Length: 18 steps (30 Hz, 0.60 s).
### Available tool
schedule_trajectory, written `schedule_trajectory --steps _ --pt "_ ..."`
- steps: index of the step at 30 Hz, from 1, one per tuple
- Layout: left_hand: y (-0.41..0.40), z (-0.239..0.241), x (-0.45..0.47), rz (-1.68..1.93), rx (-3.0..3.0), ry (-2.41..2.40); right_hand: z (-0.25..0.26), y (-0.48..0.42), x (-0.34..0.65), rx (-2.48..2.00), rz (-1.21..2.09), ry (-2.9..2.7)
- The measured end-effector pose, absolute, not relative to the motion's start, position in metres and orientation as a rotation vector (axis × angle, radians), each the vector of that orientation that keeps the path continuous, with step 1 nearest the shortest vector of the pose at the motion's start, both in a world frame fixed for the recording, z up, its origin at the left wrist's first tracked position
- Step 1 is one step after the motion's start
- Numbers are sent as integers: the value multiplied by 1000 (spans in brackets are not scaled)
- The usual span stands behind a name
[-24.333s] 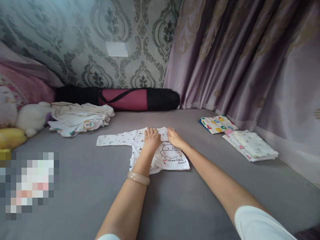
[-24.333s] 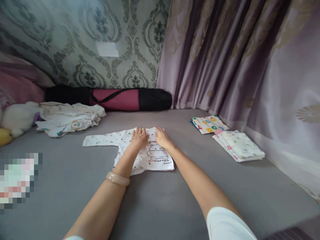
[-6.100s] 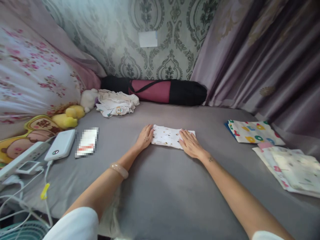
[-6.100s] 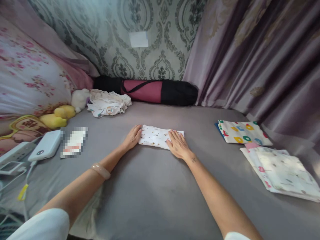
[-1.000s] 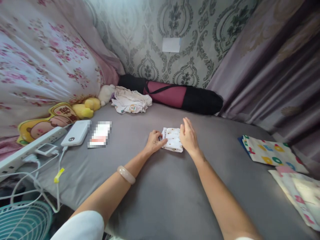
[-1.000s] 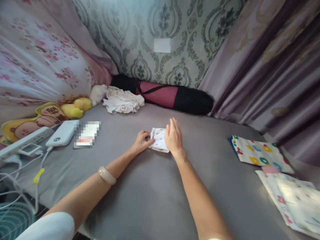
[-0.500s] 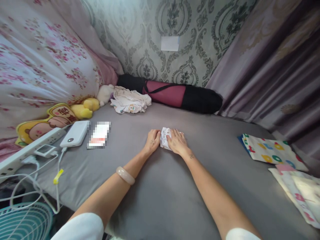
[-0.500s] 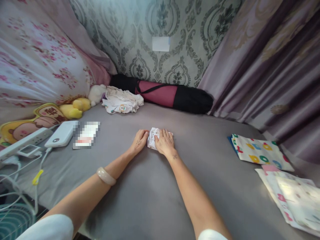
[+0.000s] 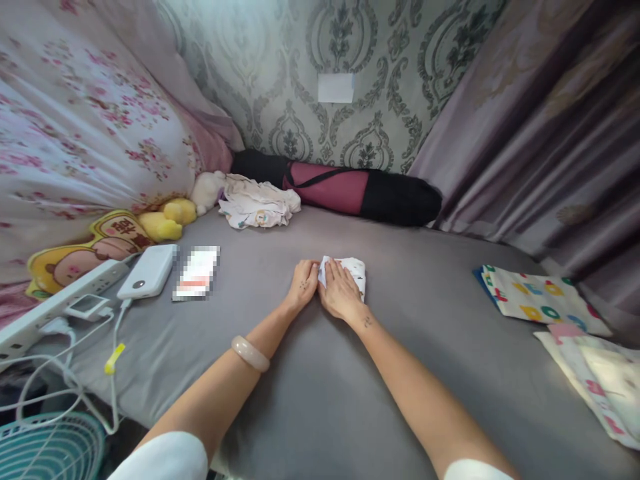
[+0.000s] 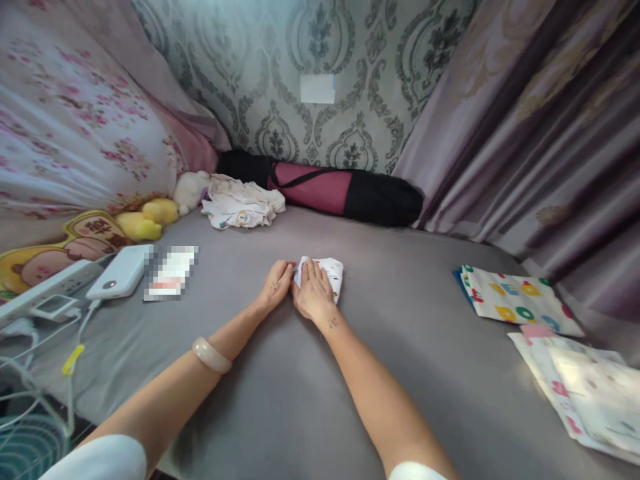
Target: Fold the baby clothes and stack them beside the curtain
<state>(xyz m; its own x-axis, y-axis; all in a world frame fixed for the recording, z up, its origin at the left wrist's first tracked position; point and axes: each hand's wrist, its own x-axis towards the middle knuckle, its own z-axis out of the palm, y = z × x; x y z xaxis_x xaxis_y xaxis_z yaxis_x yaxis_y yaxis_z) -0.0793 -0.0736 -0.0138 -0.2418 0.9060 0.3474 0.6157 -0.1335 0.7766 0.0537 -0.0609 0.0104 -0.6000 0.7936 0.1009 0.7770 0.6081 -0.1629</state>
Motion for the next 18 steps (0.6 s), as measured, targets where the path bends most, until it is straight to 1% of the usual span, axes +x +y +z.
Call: schedule_trajectory --steps 6,10,14,18 --pt "-73 -11 -83 1301 1723 1777 9 -59 51 -1318 253 -2586" --pt "-74 -9 -84 1210 1766 1778 15 -63 62 -1183 331 -2609" --pt "-73 -10 -84 1064 1841 1999 23 -80 83 -1203 172 -2562" --pt "-73 -13 -85 984 1901 1992 23 -94 95 -1258 60 -2522"
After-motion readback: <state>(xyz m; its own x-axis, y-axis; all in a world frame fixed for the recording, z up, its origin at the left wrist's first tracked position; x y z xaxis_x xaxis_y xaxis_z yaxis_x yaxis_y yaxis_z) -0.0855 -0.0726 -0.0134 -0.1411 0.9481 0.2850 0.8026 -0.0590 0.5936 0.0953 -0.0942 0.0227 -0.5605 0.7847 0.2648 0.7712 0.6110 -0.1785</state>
